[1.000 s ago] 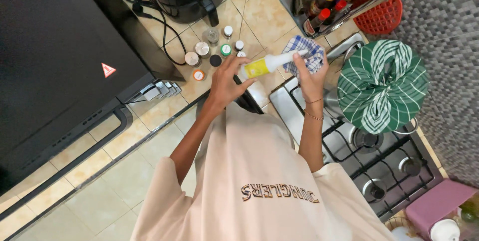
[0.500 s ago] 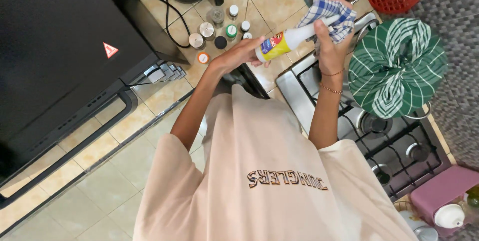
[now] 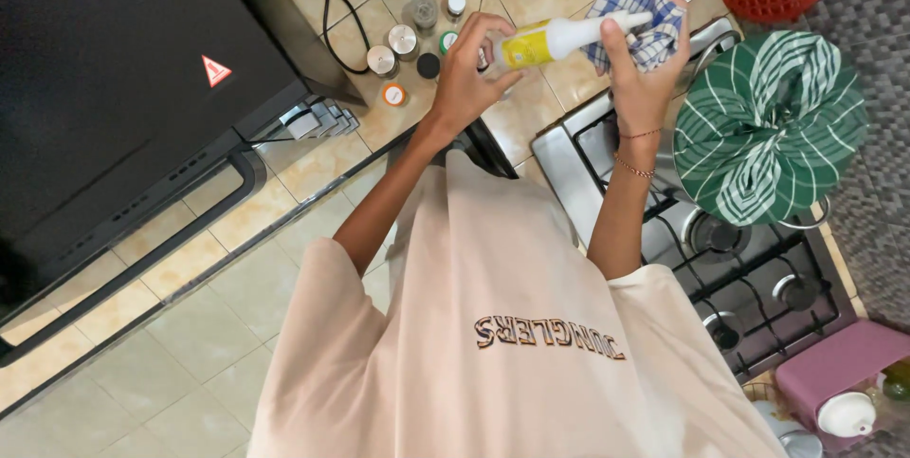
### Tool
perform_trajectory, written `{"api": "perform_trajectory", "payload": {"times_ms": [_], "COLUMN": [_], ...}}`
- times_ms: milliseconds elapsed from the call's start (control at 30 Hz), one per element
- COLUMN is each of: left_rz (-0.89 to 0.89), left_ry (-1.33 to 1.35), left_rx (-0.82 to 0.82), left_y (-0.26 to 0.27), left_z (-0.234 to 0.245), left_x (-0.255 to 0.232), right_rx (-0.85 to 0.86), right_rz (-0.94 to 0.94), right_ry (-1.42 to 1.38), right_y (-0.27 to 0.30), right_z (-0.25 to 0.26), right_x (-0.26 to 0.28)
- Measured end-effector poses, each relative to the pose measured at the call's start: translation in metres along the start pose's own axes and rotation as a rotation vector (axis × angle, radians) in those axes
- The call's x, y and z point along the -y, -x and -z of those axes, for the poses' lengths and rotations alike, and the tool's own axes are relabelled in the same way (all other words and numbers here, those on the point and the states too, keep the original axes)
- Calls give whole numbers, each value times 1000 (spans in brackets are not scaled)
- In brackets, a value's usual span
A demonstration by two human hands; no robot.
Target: The recorder cleans and organizes various bottles and food containers on a kitchen counter.
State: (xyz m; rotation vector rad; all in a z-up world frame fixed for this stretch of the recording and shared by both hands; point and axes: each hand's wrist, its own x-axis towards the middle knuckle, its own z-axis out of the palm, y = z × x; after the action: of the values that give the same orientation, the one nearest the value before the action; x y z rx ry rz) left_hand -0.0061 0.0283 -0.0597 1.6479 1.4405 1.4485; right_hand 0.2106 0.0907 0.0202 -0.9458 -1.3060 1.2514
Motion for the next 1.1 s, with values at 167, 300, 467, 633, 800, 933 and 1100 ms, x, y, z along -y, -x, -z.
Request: {"api": "perform_trajectory", "payload": {"times_ms": [167,300,467,633,800,933,1100], "left_rz": [47,0,59,31,139,156,144], "left_ry": [38,45,-3,-12,12,12,187], "left_rx": [75,31,-57,-142,-101,-30,111], "left_y": [-10,-14,-6,12,23,23,11], "left_z": [6,27,42,52,48,34,5], "left_x": [5,6,15,17,27,42,70], "right_rx": [54,104,190,281,267,231,-47], "right_rz": [139,102,302,235,125,73,-225], "right_ry": [111,217,436,482,407,173,-155], "right_y": [-4,-11,-16,-13,-11,-4,10], "right_z": [-1,-4,-18,-24,-19,-7,14], "right_x": [-31,-78,-132,-165,-187,-200,-208]}}
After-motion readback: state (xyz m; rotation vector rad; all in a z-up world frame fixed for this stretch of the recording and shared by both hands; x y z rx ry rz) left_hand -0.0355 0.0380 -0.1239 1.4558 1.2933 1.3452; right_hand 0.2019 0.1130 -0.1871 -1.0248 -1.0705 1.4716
